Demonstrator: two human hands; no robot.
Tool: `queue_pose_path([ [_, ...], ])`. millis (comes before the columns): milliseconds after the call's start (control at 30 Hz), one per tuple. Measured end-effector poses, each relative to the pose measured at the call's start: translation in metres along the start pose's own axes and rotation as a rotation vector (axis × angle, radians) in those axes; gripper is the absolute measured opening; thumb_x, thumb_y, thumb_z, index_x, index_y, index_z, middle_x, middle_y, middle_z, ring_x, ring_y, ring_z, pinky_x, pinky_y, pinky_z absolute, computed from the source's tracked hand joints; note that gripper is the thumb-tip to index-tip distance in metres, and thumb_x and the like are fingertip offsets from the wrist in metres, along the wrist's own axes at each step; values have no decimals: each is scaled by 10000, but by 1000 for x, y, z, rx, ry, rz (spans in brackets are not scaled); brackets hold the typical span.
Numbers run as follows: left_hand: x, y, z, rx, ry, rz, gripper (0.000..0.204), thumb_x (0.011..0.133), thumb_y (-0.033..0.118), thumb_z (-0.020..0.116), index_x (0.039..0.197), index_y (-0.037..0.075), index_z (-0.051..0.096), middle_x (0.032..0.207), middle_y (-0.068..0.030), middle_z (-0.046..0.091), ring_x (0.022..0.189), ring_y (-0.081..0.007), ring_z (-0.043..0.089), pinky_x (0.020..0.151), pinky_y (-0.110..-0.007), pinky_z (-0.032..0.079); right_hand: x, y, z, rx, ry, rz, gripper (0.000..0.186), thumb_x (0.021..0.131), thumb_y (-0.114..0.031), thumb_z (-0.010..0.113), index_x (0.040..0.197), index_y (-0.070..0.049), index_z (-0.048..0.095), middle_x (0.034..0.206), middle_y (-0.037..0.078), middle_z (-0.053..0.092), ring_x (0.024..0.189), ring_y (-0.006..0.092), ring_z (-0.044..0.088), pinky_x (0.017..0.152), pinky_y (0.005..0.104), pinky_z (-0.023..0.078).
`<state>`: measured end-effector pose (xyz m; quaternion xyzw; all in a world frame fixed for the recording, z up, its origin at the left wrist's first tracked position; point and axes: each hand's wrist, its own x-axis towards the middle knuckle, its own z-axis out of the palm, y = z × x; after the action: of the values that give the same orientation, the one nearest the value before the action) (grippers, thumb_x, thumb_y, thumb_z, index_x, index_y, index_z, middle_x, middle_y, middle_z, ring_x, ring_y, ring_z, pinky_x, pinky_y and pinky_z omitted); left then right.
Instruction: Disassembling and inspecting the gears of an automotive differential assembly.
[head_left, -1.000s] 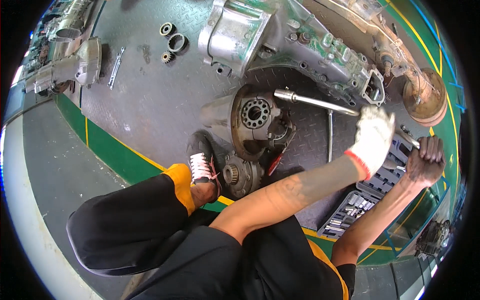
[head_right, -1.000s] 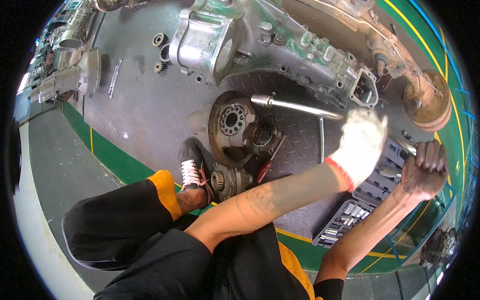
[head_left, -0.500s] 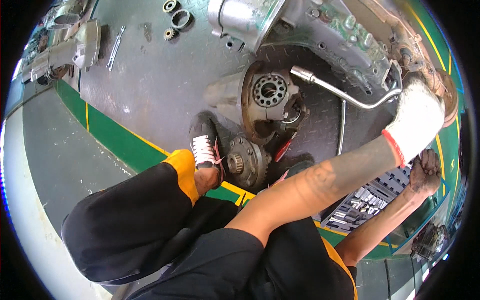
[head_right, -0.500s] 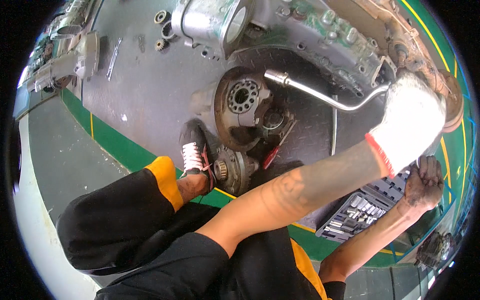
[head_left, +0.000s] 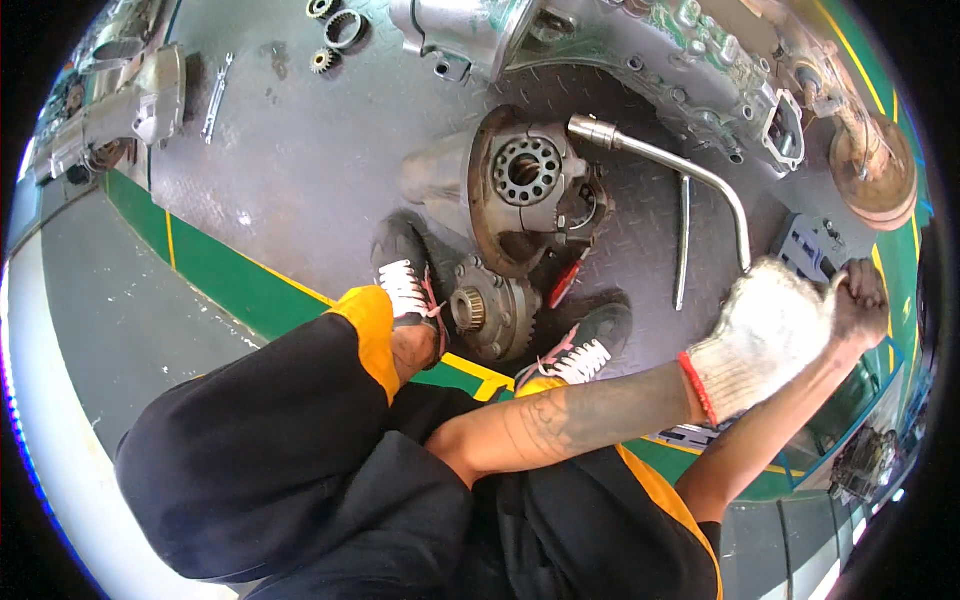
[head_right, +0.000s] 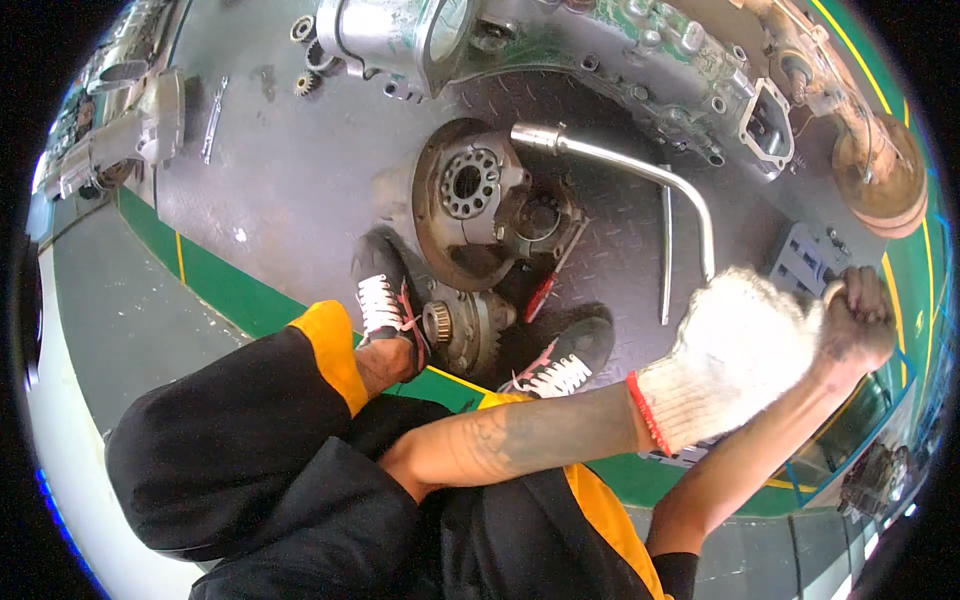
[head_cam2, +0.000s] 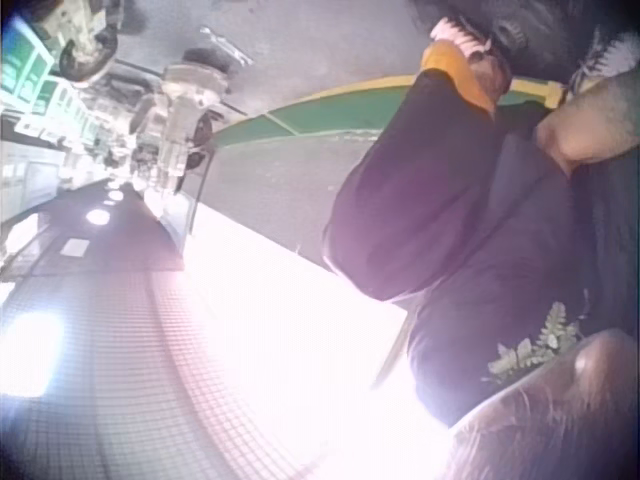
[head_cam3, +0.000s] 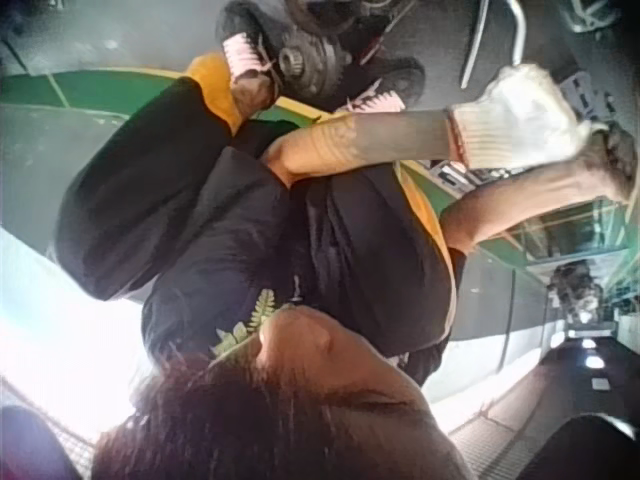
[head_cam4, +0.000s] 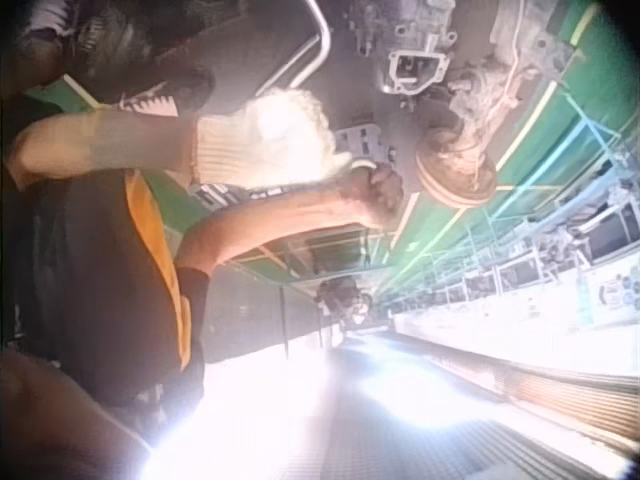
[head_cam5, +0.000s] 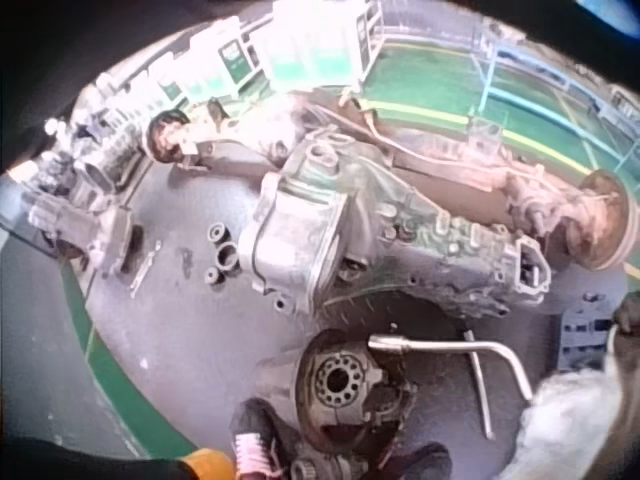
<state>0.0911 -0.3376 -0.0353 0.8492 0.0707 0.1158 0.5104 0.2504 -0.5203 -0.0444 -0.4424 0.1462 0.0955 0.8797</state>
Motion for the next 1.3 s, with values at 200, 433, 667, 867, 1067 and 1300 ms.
queue_pose_path([
  [200,40,27,26,-142,589,117,313,765,355,602,887,69,642,821,-105,593,796,-323,589,735,-504,467,-77,48,81,-447,422,-284,323,918,-20,388,643,-138,269,628,5,220,562,146,212,553,310,255],
  [433,86,-2,9,238,362,228,128,744,185,653,744,64,695,657,-91,637,653,-252,602,587,-403,438,-57,7,17,-97,498,-92,307,907,-14,391,637,-136,310,595,-21,219,517,128,195,541,300,259],
  [667,109,-14,12,350,211,81,108,790,167,632,741,93,694,687,-94,638,711,-250,638,640,-403,473,-85,-2,37,94,81,-118,315,847,33,395,599,-137,302,576,-4,227,521,129,213,526,295,224],
  [867,101,-40,15,356,245,208,90,861,165,611,819,112,670,706,-72,643,719,-246,653,701,-408,478,-81,1,40,103,166,-124,337,895,16,372,616,-144,273,593,-8,208,542,133,198,545,308,229],
  [1067,4,-31,7,206,-148,204,68,852,169,620,828,105,619,622,-56,622,574,-221,644,560,-383,483,-16,-22,20,-80,149,-205,295,852,2,378,620,-138,262,607,-4,189,551,140,218,546,316,223],
  [1300,48,-6,-21,-84,-9,211,477,891,263,590,1289,2,625,1262,-174,644,1194,-296,604,1049,-501,454,-49,2,5,10,156,-105,301,880,-72,403,592,-136,342,591,-1,317,491,112,287,500,299,291],
])
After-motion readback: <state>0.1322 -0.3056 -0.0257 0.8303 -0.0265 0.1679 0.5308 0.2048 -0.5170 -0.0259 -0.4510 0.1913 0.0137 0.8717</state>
